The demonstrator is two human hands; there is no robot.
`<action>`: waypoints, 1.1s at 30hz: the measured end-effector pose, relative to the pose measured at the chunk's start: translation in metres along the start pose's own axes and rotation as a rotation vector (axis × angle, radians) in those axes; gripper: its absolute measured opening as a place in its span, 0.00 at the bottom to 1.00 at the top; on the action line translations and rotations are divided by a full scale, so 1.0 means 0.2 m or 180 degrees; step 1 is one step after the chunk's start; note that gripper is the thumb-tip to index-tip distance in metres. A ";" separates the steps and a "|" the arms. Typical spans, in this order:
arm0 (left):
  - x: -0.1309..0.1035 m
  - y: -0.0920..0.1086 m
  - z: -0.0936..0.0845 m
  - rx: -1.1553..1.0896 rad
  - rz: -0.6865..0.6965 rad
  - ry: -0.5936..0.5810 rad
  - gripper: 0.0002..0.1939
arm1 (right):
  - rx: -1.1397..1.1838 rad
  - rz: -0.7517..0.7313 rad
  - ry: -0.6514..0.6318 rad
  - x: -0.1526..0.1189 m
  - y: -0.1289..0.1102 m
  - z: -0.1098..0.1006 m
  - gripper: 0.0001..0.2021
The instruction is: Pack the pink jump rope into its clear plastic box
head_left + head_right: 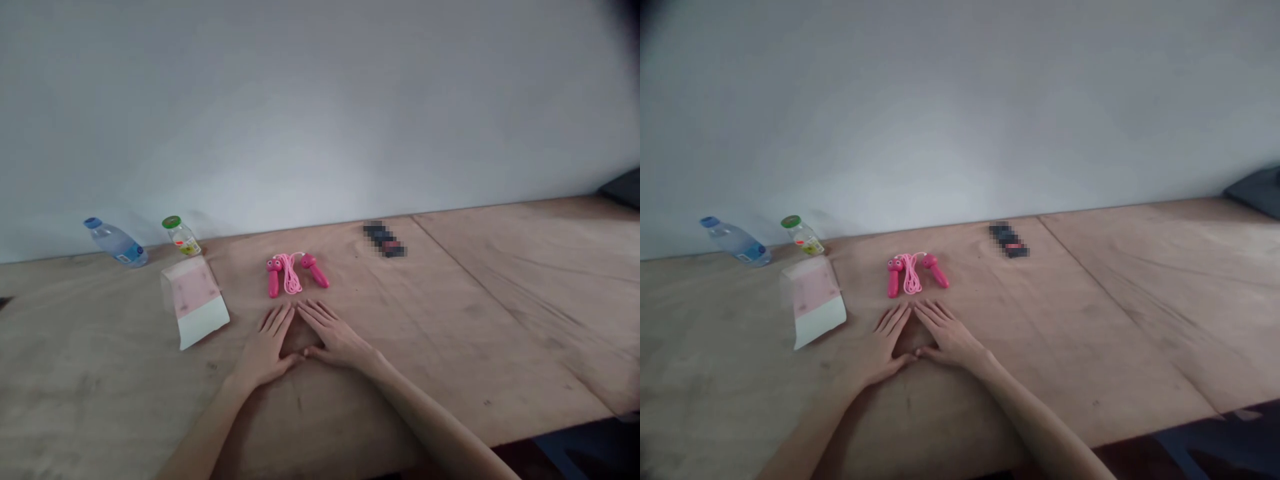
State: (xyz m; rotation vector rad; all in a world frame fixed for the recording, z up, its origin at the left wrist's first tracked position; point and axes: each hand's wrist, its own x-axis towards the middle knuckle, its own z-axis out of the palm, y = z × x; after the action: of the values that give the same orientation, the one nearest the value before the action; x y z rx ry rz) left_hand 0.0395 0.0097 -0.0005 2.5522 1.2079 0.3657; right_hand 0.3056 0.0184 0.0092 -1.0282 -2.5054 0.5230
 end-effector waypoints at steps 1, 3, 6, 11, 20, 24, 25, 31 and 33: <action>0.00 0.00 0.00 -0.0032 0.0049 -0.0087 0.59 | 0.0044 -0.0012 -0.0082 -0.01 0.00 0.00 0.58; -0.01 0.00 -0.01 -0.0104 0.0129 -0.0215 0.66 | 0.0126 -0.0057 -0.0190 -0.02 -0.01 -0.01 0.64; -0.02 0.00 -0.01 -0.0162 0.0139 -0.0303 0.69 | 0.0152 -0.0073 -0.0211 -0.03 -0.01 0.00 0.68; -0.03 0.00 0.01 -0.0099 0.0067 -0.0279 0.71 | 0.0032 -0.0125 -0.0231 -0.03 -0.01 0.03 0.67; -0.02 0.00 -0.01 -0.0150 0.0063 -0.0222 0.65 | 0.0046 -0.0124 -0.0230 -0.03 0.00 0.06 0.65; -0.02 0.00 -0.02 -0.0132 0.0018 -0.0242 0.57 | 0.0109 -0.0051 -0.0250 -0.03 0.00 0.06 0.58; -0.02 0.01 -0.03 -0.0133 0.0021 -0.0231 0.56 | 0.0115 -0.0039 -0.0237 -0.03 0.00 0.06 0.57; -0.02 0.02 -0.03 -0.0138 0.0015 -0.0114 0.50 | 0.0094 0.0021 -0.0109 -0.03 -0.02 0.06 0.50; -0.02 0.02 -0.03 -0.0139 0.0000 -0.0083 0.48 | 0.0081 0.0026 -0.0070 -0.03 -0.03 0.06 0.47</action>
State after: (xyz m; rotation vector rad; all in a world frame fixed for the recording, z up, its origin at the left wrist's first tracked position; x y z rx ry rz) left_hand 0.0379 0.0053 0.0069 2.5121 1.1779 0.3538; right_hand 0.3008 0.0089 0.0007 -1.0290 -2.5080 0.5702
